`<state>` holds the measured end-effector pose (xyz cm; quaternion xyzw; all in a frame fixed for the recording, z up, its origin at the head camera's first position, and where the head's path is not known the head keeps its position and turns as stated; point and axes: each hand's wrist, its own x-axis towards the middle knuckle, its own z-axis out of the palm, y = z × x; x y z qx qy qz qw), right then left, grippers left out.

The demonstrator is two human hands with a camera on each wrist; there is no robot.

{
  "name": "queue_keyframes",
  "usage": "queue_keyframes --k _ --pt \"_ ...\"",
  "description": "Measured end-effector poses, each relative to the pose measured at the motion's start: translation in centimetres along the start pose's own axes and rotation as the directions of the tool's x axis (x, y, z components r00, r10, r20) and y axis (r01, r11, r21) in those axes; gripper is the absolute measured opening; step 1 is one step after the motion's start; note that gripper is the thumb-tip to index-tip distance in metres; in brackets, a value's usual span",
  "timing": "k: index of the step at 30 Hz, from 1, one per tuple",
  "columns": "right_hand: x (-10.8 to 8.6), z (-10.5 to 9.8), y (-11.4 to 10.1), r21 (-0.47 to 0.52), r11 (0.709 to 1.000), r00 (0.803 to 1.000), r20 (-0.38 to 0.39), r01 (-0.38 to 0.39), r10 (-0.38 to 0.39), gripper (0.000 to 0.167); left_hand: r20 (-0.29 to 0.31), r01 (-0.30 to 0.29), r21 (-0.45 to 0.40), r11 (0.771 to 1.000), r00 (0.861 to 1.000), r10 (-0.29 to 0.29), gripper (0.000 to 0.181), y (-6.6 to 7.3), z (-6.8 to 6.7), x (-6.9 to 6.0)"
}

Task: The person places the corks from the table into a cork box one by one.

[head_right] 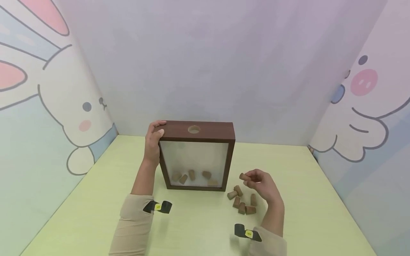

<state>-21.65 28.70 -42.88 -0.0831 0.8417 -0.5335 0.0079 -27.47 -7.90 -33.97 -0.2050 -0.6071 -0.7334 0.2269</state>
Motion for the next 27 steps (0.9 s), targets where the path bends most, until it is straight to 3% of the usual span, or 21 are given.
queue_keyframes --k 11,18,23,27 --pt "0.6 0.7 -3.8 0.199 0.968 0.975 -0.190 0.154 -0.115 0.030 0.010 -0.014 0.000 1.000 1.000 0.014 0.040 0.1 0.0 0.1" --pt "0.7 0.6 -6.3 0.314 0.921 0.947 -0.289 0.230 -0.138 0.025 0.001 -0.004 0.019 1.000 1.000 0.004 0.040 0.1 -0.1 0.1" --pt "0.4 0.5 -8.4 0.372 0.874 0.918 -0.354 0.314 -0.179 0.022 -0.009 0.004 0.028 1.000 1.000 -0.003 0.041 -0.1 0.0 -0.2" --pt "0.3 0.5 -10.4 0.449 0.792 0.883 -0.410 0.414 -0.230 0.019 -0.006 -0.001 0.026 1.000 1.000 0.001 0.041 -0.1 0.0 -0.1"
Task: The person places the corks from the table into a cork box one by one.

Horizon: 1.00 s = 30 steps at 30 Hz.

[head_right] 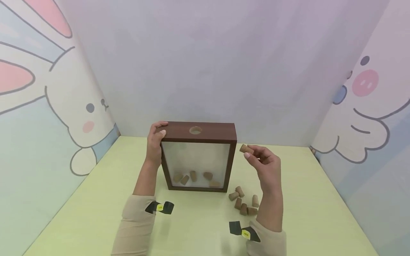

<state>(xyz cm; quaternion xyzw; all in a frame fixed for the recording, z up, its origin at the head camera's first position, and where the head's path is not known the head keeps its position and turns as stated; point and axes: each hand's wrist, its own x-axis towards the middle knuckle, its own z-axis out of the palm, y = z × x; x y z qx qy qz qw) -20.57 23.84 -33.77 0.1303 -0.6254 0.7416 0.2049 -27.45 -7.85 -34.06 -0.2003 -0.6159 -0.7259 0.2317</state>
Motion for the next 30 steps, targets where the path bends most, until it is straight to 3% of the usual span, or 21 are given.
queue_keyframes --k 7,16,19,25,30 --pt "1.6 1.8 -2.4 0.169 0.983 0.997 -0.045 0.066 -0.059 0.021 0.007 0.003 0.002 1.000 1.000 -0.003 0.040 0.0 0.0 0.3" --pt "3.9 3.6 -3.9 0.257 0.961 0.989 0.083 0.100 -0.125 0.024 0.008 0.000 -0.007 1.000 1.000 0.000 0.042 0.1 -0.4 0.4" --pt "4.2 4.2 -4.0 0.229 0.967 0.984 0.114 0.108 -0.137 0.026 0.012 0.005 -0.006 1.000 1.000 -0.005 0.041 0.0 -0.4 0.4" --pt "4.9 5.2 -4.6 0.056 0.993 0.982 0.147 0.108 -0.116 0.028 0.014 0.014 -0.009 1.000 1.000 -0.014 0.041 -0.2 -0.3 0.2" --pt "6.1 6.6 -5.3 -0.104 0.983 0.962 0.244 0.151 -0.122 0.024 0.015 0.013 -0.001 1.000 1.000 -0.013 0.041 -0.2 -0.3 0.3"
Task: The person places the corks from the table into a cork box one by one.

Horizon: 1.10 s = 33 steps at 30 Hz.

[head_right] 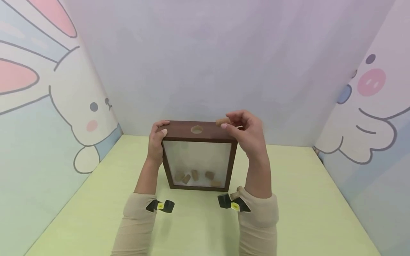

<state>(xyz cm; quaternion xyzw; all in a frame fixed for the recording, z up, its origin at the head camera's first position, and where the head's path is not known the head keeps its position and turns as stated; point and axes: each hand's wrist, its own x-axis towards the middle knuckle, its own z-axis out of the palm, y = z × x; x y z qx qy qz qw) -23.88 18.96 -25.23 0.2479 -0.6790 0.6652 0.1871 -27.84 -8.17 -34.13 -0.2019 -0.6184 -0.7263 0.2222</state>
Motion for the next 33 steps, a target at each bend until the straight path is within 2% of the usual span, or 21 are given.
queue_keyframes --k 3,9,14,17,20,23,29,33 --pt "1.0 0.8 -0.2 -0.046 0.999 0.997 0.078 0.010 -0.006 0.022 -0.002 -0.002 0.013 1.000 1.000 0.002 0.042 0.1 -0.1 0.2" --pt "2.3 2.0 0.0 -0.014 0.999 0.976 0.215 -0.030 0.032 0.024 -0.007 -0.001 0.016 1.000 1.000 0.001 0.041 0.2 -0.2 0.2" --pt "3.0 3.4 0.5 -0.036 0.995 0.968 0.234 -0.089 0.095 0.025 0.001 -0.007 0.011 1.000 1.000 0.007 0.040 0.2 -0.3 0.0" --pt "3.5 4.3 0.6 -0.090 0.989 0.963 0.232 -0.117 0.135 0.026 0.005 -0.015 0.017 1.000 1.000 0.014 0.041 0.2 -0.3 0.0" --pt "4.1 5.0 0.6 -0.163 0.974 0.948 0.250 -0.160 0.198 0.028 0.007 -0.016 0.015 1.000 1.000 0.016 0.042 0.3 -0.2 0.1" --pt "4.6 5.2 0.4 -0.246 0.947 0.916 0.289 -0.208 0.277 0.027 0.005 -0.017 0.009 1.000 1.000 0.017 0.042 0.2 -0.2 0.2" --pt "5.8 4.8 -0.2 -0.348 0.888 0.826 0.371 -0.301 0.425 0.024 0.008 -0.020 0.011 1.000 1.000 0.020 0.041 0.1 0.1 0.3" --pt "6.5 4.7 -0.2 -0.443 0.839 0.789 0.369 -0.315 0.491 0.020 0.016 -0.013 0.008 1.000 1.000 0.013 0.042 -0.1 0.2 0.2"
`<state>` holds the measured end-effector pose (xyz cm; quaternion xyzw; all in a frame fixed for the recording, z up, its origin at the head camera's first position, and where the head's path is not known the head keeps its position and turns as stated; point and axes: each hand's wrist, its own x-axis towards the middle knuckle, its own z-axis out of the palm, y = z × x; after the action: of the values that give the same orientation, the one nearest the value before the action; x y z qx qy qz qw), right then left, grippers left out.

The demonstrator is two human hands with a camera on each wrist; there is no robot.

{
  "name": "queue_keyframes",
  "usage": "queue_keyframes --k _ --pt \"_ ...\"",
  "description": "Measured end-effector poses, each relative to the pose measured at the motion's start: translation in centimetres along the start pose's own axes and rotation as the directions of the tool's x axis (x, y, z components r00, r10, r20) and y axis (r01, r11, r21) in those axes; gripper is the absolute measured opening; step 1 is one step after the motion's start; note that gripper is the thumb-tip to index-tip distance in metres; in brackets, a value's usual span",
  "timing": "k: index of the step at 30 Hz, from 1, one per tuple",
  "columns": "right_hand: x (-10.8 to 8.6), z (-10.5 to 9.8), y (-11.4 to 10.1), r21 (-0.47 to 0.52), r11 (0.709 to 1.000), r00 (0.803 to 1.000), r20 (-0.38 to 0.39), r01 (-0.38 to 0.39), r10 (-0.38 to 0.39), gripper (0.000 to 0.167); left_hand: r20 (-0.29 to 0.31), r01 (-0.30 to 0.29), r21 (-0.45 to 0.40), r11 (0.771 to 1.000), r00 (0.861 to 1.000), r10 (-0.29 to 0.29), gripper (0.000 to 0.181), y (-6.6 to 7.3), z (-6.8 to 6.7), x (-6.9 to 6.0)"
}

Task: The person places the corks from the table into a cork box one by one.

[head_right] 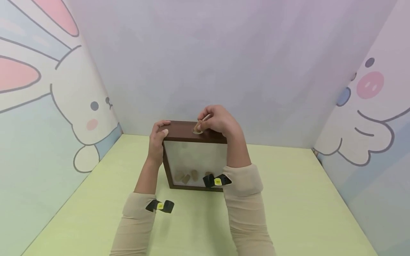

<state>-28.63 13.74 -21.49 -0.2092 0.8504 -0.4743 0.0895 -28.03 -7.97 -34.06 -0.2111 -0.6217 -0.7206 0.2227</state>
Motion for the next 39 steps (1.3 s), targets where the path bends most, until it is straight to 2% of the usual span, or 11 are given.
queue_keyframes --k 5,9,12,16,21,27,33,39 --pt "0.5 -0.3 -0.2 -0.101 0.993 0.998 0.026 -0.052 0.055 0.022 0.001 0.010 0.003 1.000 1.000 -0.010 0.043 0.0 0.2 -0.2" --pt "0.7 -0.3 -0.6 -0.098 0.993 0.996 0.053 -0.073 0.078 0.021 0.002 0.004 -0.002 1.000 1.000 -0.004 0.043 0.1 0.2 -0.1" --pt "0.6 -0.3 -0.7 -0.118 0.990 0.996 0.038 -0.077 0.082 0.023 0.000 0.000 -0.004 1.000 1.000 0.000 0.042 0.1 0.3 0.1" --pt "-0.4 -0.3 -0.3 -0.166 0.985 0.999 -0.013 -0.036 0.035 0.027 -0.001 0.005 -0.003 1.000 1.000 -0.005 0.042 0.1 0.3 0.0" --pt "-2.9 -0.1 0.5 -0.110 0.993 0.996 -0.068 0.047 -0.055 0.026 0.001 0.013 -0.005 1.000 1.000 -0.013 0.041 0.2 0.4 -0.1" --pt "-5.9 0.1 1.1 -0.081 0.985 0.979 -0.122 0.154 -0.163 0.026 -0.013 0.001 0.000 1.000 1.000 -0.001 0.040 0.2 0.5 -0.1" --pt "-8.3 0.2 2.4 -0.032 0.979 0.962 -0.186 0.200 -0.202 0.028 -0.012 0.008 0.002 1.000 1.000 -0.008 0.041 0.0 0.4 -0.1" --pt "-9.5 0.3 3.8 -0.037 0.975 0.954 -0.204 0.217 -0.220 0.025 -0.013 0.007 0.004 1.000 1.000 -0.007 0.042 -0.1 0.3 -0.2"
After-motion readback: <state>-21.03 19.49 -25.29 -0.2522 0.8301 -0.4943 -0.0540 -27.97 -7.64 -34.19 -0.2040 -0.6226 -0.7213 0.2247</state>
